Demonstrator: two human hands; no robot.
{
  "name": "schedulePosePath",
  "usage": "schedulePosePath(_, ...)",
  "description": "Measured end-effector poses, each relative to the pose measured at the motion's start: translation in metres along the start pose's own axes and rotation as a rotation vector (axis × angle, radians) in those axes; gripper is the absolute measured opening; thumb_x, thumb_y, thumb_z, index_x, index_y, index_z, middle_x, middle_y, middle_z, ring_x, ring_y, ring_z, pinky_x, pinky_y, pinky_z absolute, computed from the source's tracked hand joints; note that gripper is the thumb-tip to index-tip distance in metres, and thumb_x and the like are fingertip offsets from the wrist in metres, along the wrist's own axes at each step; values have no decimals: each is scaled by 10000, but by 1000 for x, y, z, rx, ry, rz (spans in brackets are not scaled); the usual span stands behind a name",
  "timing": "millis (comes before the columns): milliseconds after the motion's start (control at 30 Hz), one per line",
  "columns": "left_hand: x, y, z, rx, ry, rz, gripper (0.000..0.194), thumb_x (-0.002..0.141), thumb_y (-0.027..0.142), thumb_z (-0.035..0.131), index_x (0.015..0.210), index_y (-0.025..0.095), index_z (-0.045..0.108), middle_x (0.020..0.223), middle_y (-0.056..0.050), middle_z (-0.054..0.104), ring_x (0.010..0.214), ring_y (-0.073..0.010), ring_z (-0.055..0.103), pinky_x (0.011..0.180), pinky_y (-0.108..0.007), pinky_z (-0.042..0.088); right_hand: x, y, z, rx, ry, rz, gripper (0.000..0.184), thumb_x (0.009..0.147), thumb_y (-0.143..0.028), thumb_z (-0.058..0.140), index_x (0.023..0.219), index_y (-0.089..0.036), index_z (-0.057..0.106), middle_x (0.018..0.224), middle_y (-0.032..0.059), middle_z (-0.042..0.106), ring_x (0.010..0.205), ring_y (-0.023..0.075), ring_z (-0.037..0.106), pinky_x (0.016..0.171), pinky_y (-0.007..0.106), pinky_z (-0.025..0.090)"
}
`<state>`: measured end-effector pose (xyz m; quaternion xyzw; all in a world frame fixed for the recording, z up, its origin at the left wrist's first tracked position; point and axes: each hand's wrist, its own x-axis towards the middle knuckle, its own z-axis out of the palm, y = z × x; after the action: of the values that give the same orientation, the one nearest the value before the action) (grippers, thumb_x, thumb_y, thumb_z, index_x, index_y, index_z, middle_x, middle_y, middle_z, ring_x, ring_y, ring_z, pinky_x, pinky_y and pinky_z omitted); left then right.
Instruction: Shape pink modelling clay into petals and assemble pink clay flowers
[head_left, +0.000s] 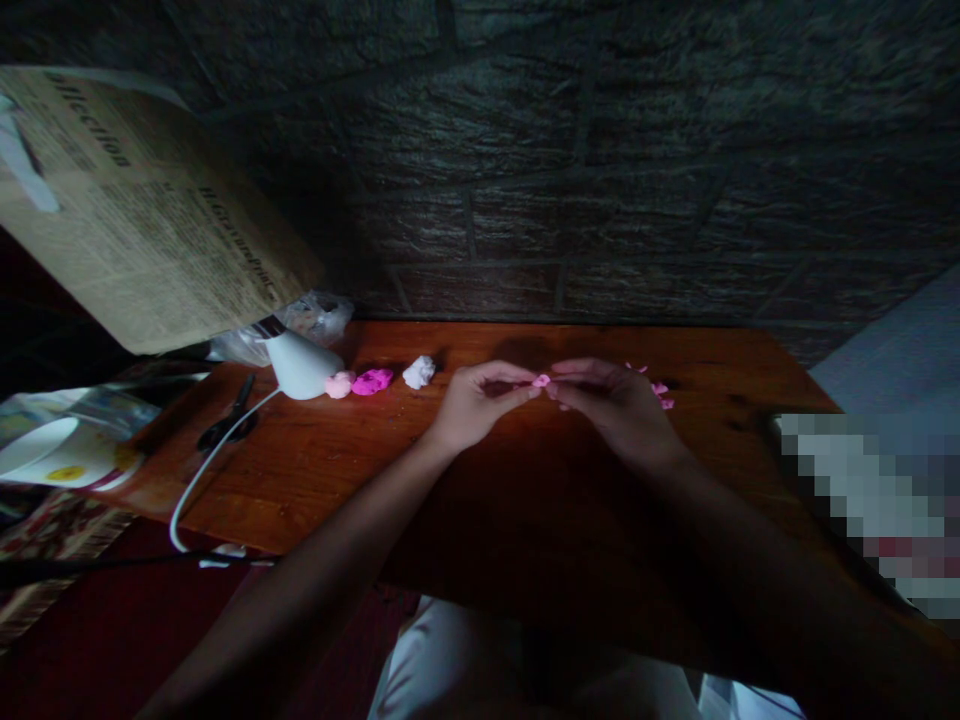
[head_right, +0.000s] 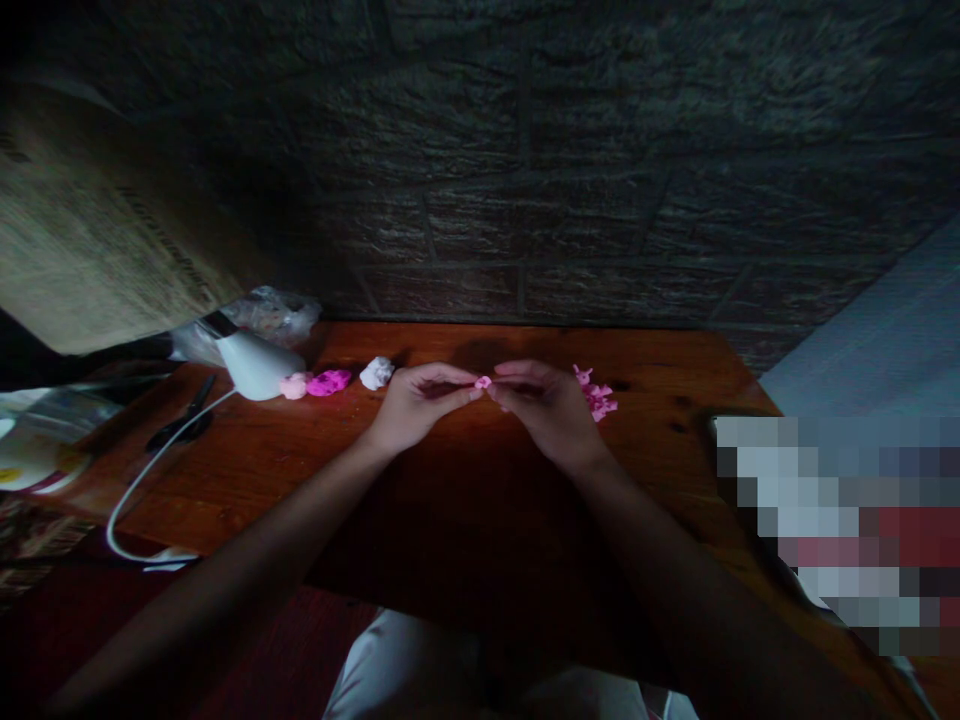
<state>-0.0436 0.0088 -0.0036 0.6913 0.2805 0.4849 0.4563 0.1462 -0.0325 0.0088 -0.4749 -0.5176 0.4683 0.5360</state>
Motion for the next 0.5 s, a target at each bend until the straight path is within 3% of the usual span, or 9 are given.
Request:
schedulePosePath(267, 0, 1, 0, 32, 2, 4, 157, 776, 248, 815, 907, 173, 773, 949, -55, 810, 877, -161, 758, 872, -319, 621, 1, 2, -1, -6, -21, -9, 339, 696, -367, 860, 979, -214, 751, 959, 71, 813, 837, 220, 759, 818, 409, 618)
schedulePosePath(500, 0, 2, 1, 14, 14, 6, 145, 778, 241, 814, 902, 178, 775, 944, -56, 811, 875, -161, 760, 877, -321, 619, 0, 3, -1, -17, -68, -78, 313, 731, -351, 842, 1008, -236, 754, 1014, 62, 815, 988, 248, 764, 966, 466, 586)
